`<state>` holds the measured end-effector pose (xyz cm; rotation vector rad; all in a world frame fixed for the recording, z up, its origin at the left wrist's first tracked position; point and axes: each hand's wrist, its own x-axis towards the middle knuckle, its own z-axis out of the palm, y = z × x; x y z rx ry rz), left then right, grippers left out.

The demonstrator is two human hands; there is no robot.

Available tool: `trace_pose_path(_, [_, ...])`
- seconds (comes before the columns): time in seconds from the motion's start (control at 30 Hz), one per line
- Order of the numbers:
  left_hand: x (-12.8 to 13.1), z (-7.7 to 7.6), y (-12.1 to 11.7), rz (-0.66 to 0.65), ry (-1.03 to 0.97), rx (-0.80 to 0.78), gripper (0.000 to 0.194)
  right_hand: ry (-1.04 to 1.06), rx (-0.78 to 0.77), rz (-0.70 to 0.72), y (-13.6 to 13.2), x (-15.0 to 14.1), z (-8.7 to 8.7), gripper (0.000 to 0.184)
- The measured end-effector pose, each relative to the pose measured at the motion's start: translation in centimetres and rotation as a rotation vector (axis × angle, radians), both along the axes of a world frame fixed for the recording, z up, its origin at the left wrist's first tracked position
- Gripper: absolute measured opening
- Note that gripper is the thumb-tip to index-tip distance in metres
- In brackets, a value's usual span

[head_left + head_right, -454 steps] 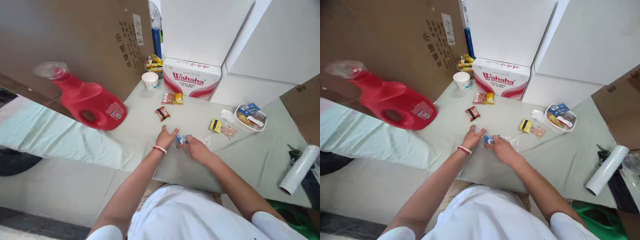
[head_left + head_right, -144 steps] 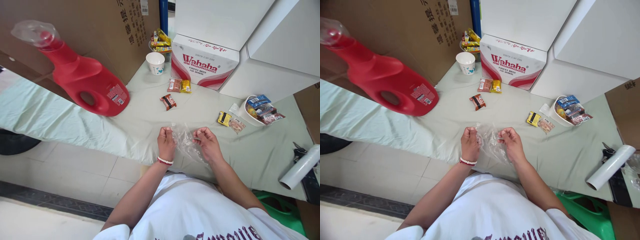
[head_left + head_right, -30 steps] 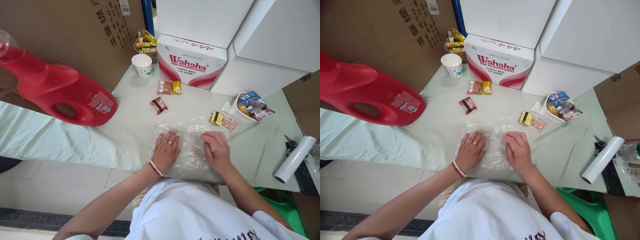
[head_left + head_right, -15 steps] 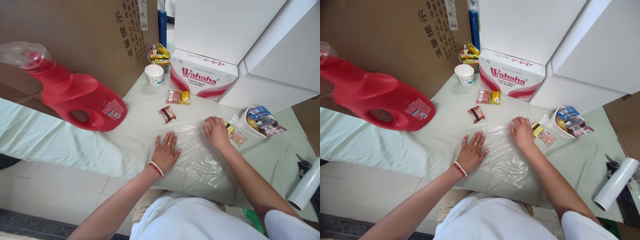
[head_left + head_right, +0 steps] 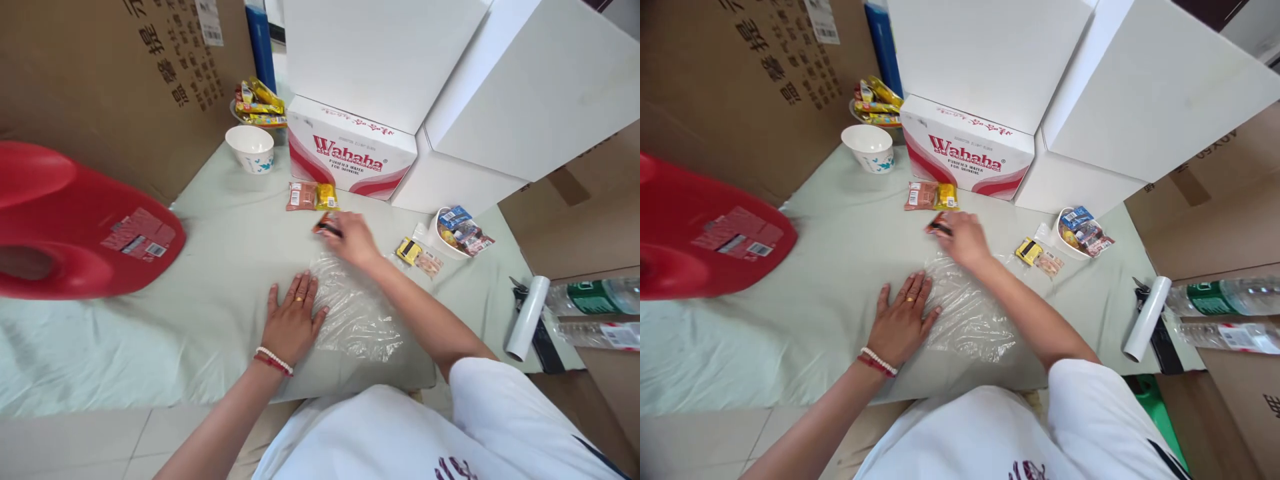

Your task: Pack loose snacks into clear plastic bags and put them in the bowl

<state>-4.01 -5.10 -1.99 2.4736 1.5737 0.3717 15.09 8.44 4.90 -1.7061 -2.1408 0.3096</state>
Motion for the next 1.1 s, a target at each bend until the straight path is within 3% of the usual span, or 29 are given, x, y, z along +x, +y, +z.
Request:
trace_pose_path(0.17, [-0.6, -0.2, -0.7, -0.006, -0.022, -0.006, 0.059, 0.070, -0.011, -0.122, -2.8, 15.8, 2.2, 0.055])
trace_pose_path(0.23, [-0.8, -0.3, -0.9, -0.012, -0.024, 0.000, 0.059, 0.019, -0.050, -0.052, -3.3, 19.5, 2.3, 0.057])
trace_pose_path(0.3, [-0.8, -0.3, -1.0, -0.009, -0.017, 0.008, 0.058, -0.062, -0.142, 0.088, -3.4, 21.2, 2.0, 0.058])
trace_pose_path(0.37, [-0.8, -0.2, -1.0, -0.001, -0.003, 0.011, 0.059, -0.151, -0.266, 0.218, -3.2, 21.5, 1.5, 0.064])
trace_pose_path(0.47, [-0.5, 0.1, -1.1, 0.007, 0.029, -0.003, 0.063, -0.285, -0.374, 0.296, -2.6, 21.2, 0.7, 0.074])
trace_pose_path(0.67, [-0.1, 0.4, -1.3, 0.036, 0.101, -0.032, 0.076, -0.493, -0.327, 0.294, -2.3, 21.7, 0.0, 0.077])
trace_pose_path(0.77, [0.1, 0.4, -1.5, 0.036, 0.129, -0.042, 0.083, -0.495, -0.289, 0.286, -2.7, 22.0, -0.1, 0.068])
trace_pose_path(0.87, [0.2, 0.5, -1.6, 0.036, 0.154, -0.066, 0.089, -0.364, -0.300, 0.215, -3.0, 22.2, 0.3, 0.054])
trace_pose_path(0.97, [0.3, 0.5, -1.6, 0.033, 0.170, -0.082, 0.091, -0.153, -0.268, 0.033, -3.1, 22.0, 1.7, 0.045])
trace_pose_path(1.03, [0.2, 0.4, -1.6, 0.026, 0.177, -0.084, 0.090, 0.060, -0.208, -0.113, -3.0, 21.0, 3.0, 0.046])
trace_pose_path(1.1, [0.2, 0.4, -1.6, 0.022, 0.184, -0.083, 0.090, 0.308, -0.204, -0.157, -3.1, 18.6, 4.0, 0.050])
